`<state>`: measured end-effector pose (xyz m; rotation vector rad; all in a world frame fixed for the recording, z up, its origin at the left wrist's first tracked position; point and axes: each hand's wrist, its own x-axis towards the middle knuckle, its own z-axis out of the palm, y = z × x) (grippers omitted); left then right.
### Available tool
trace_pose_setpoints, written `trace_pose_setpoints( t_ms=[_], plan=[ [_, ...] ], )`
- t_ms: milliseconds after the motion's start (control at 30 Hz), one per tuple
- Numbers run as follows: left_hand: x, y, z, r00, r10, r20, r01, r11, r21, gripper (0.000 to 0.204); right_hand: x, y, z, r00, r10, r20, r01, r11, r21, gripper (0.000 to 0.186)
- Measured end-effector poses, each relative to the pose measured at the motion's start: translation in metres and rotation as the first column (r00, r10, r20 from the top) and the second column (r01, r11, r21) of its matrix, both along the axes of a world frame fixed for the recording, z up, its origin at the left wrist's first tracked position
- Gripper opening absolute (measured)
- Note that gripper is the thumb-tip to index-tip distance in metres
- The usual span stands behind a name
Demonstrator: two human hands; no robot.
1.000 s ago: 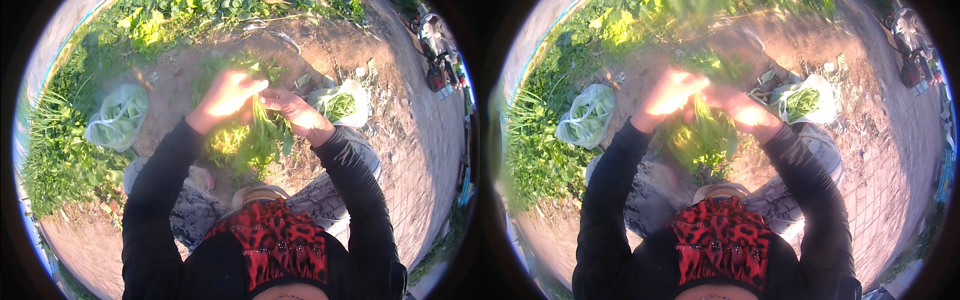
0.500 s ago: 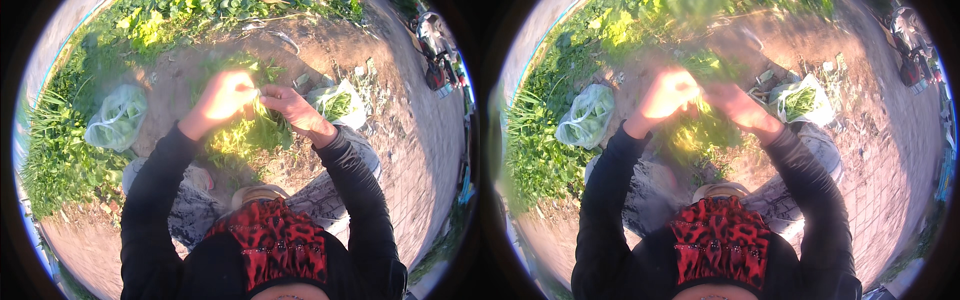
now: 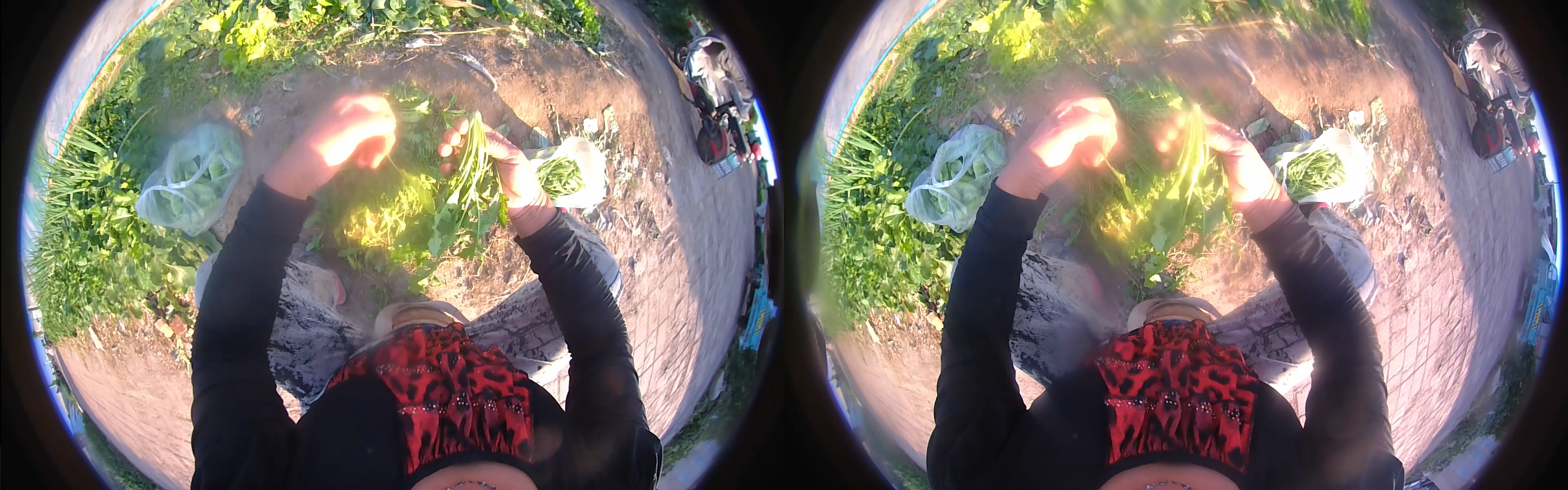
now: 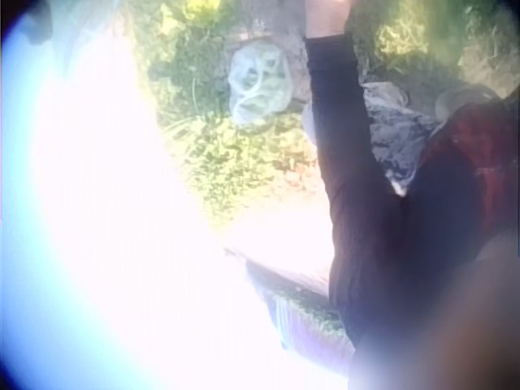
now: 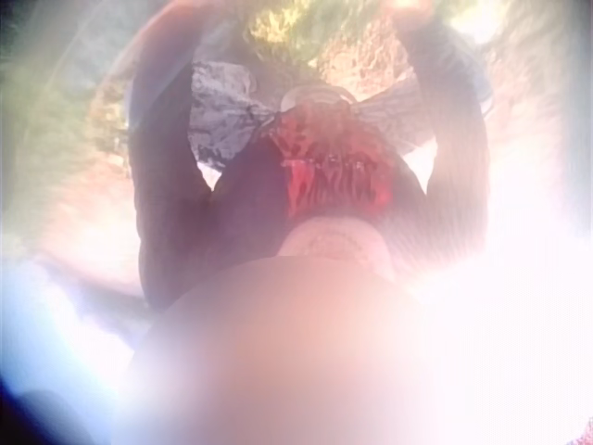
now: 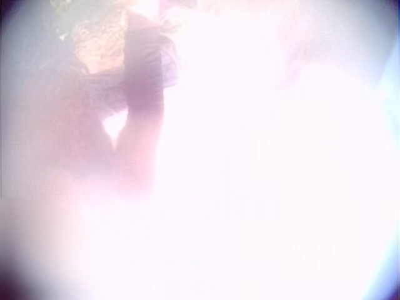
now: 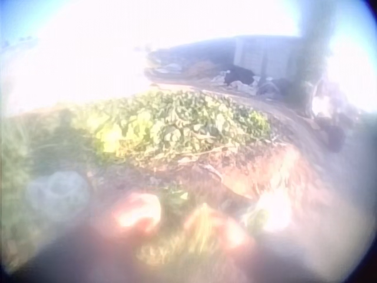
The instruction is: The person sits on the ground and repeatedly picks up bunches of green leafy vegetables, removes unwanted parts by hand, and places the cleaned bunches into a white plastic bag. The process continues throughout the clip.
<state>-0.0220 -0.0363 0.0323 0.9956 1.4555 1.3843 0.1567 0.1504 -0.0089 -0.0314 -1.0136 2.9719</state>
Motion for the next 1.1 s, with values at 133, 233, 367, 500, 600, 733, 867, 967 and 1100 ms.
trace_pose_setpoints(
  t_ms=[133,233,367,500,600,733,867,967,1100],
  plan=[
    [0.014,-0.011,-0.016,0.707,-0.461,-0.537,0.134,0.832,-0.538,0.016,0.0,0.009,-0.004,0.997,-0.071,-0.038,0.067,0.992,-0.109,0.03],
    [0.034,-0.02,-0.032,0.486,-0.443,-0.753,-0.079,0.836,-0.543,0.019,-0.001,0.007,-0.006,0.993,-0.115,0.008,0.115,0.984,-0.133,0.028],
    [0.016,-0.02,-0.049,0.544,-0.251,-0.801,-0.126,0.919,-0.373,0.016,-0.004,0.003,-0.007,0.995,-0.098,-0.014,0.094,0.982,-0.167,0.026],
    [-0.035,-0.029,-0.067,0.485,-0.012,-0.875,-0.311,0.932,-0.186,0.018,-0.005,0.006,0.001,0.965,-0.181,0.19,0.181,0.983,0.017,0.035],
    [-0.09,-0.045,-0.085,0.517,0.148,-0.843,-0.56,0.803,-0.203,0.016,-0.002,0.008,0.014,0.917,-0.317,0.241,0.234,0.918,0.32,0.051],
    [-0.133,-0.077,-0.146,0.701,0.248,-0.669,-0.659,0.583,-0.474,0.013,0.002,0.011,0.035,0.883,-0.37,0.29,0.228,0.877,0.423,0.041],
    [-0.129,-0.088,-0.213,0.208,-0.332,-0.92,-0.569,0.724,-0.389,0.021,0.002,0.015,0.048,0.882,-0.421,0.21,0.28,0.828,0.485,0.035],
    [-0.095,-0.076,-0.248,0.411,0.017,-0.912,-0.73,0.605,-0.318,0.025,-0.001,0.02,0.051,0.856,-0.461,0.234,0.307,0.817,0.488,0.034],
    [-0.072,-0.063,-0.271,0.515,-0.042,-0.856,-0.75,0.461,-0.474,0.032,-0.005,0.023,0.052,0.865,-0.456,0.21,0.301,0.806,0.509,0.033]
  ],
)
